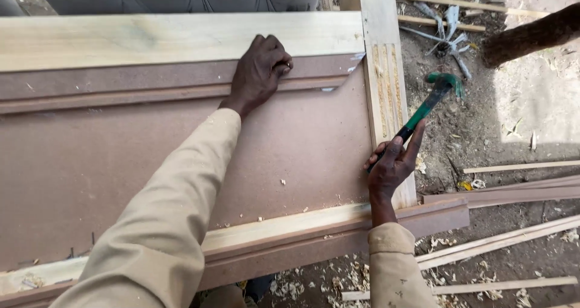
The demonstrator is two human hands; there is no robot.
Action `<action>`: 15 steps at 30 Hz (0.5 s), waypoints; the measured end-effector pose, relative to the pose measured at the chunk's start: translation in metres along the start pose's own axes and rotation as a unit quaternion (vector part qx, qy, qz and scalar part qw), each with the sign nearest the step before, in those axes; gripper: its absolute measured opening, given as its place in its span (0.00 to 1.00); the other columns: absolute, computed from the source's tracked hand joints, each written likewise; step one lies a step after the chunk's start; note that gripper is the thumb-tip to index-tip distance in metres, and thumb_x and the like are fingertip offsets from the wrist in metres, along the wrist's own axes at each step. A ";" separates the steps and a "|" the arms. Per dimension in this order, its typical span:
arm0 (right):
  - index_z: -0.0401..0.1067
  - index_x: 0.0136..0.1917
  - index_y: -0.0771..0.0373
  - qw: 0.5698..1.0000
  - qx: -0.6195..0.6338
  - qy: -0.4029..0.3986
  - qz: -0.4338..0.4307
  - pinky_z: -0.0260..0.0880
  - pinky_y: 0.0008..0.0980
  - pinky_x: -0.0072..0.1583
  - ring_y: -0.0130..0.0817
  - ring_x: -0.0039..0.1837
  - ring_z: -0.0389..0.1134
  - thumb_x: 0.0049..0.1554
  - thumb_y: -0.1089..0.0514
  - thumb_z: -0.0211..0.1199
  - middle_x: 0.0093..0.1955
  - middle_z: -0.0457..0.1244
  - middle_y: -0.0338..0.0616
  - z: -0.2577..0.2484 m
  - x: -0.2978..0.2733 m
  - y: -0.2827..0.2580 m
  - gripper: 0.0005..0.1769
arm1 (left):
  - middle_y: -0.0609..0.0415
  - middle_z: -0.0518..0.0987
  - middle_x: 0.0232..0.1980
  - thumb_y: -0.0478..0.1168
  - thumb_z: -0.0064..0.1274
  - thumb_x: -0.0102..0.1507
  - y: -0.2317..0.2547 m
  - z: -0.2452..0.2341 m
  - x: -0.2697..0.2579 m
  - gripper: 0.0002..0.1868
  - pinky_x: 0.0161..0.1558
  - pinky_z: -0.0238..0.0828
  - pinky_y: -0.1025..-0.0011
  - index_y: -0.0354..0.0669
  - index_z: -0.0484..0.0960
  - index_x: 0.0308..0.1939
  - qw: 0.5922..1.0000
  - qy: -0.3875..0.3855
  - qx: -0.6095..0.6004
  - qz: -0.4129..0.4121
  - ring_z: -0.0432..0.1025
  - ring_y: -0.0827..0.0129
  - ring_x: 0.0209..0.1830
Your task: Hammering small nails into a wooden frame to secure a decorative trim piece.
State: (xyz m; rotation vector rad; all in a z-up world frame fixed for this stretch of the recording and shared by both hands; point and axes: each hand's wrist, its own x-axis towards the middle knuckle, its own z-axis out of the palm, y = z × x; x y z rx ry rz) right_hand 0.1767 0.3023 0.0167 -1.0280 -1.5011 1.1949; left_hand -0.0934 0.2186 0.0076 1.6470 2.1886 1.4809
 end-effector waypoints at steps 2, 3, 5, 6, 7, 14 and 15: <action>0.44 0.73 0.49 1.000 -0.016 -0.016 0.012 0.56 0.22 0.24 0.22 0.24 0.52 0.61 0.52 0.44 0.28 0.54 0.39 -0.003 -0.003 -0.004 0.28 | 0.57 0.69 0.32 0.30 0.51 0.55 0.005 0.001 -0.004 0.02 0.26 0.58 0.68 0.41 0.76 0.28 0.998 -0.018 0.049 0.018 0.60 0.64 0.33; 0.44 0.73 0.49 1.000 -0.023 -0.014 0.010 0.56 0.22 0.24 0.22 0.24 0.52 0.61 0.52 0.44 0.28 0.54 0.39 -0.004 -0.009 -0.015 0.28 | 0.57 0.69 0.32 0.30 0.51 0.55 0.007 0.006 -0.004 0.02 0.26 0.58 0.68 0.41 0.76 0.28 0.999 -0.017 0.042 0.018 0.60 0.64 0.33; 0.46 0.72 0.51 0.997 -0.062 -0.005 0.045 0.52 0.22 0.22 0.21 0.22 0.48 0.59 0.56 0.44 0.26 0.51 0.39 0.011 -0.011 -0.030 0.28 | 0.52 0.68 0.31 0.25 0.47 0.52 0.001 0.004 -0.002 0.05 0.28 0.55 0.65 0.38 0.73 0.27 0.996 0.013 0.067 0.065 0.59 0.59 0.33; 0.46 0.72 0.51 0.997 -0.061 -0.008 0.044 0.52 0.22 0.22 0.21 0.22 0.48 0.59 0.56 0.44 0.26 0.51 0.39 0.016 -0.017 -0.029 0.28 | 0.52 0.68 0.31 0.25 0.47 0.52 -0.001 0.002 -0.001 0.05 0.28 0.55 0.65 0.38 0.73 0.27 0.996 0.015 0.069 0.063 0.59 0.59 0.33; 0.43 0.73 0.51 0.999 -0.026 -0.027 0.015 0.53 0.22 0.22 0.22 0.22 0.49 0.60 0.55 0.46 0.26 0.51 0.40 0.020 -0.023 -0.027 0.29 | 0.53 0.67 0.31 0.25 0.47 0.52 -0.003 0.002 0.001 0.06 0.27 0.54 0.66 0.39 0.72 0.26 0.995 0.018 0.076 0.058 0.58 0.61 0.32; 0.49 0.71 0.51 0.981 -0.117 -0.157 0.012 0.57 0.21 0.32 0.22 0.31 0.53 0.59 0.51 0.45 0.31 0.54 0.35 0.053 -0.056 -0.057 0.27 | 0.54 0.68 0.32 0.28 0.50 0.53 -0.006 0.006 -0.004 0.04 0.28 0.59 0.65 0.39 0.73 0.27 0.995 0.008 0.090 0.050 0.59 0.61 0.35; 0.49 0.71 0.51 0.981 -0.119 -0.153 0.003 0.57 0.21 0.32 0.22 0.31 0.53 0.59 0.51 0.45 0.31 0.54 0.35 0.052 -0.053 -0.060 0.27 | 0.54 0.68 0.32 0.28 0.50 0.53 -0.003 0.014 0.004 0.04 0.28 0.59 0.65 0.39 0.73 0.27 0.995 0.014 0.087 0.056 0.59 0.61 0.35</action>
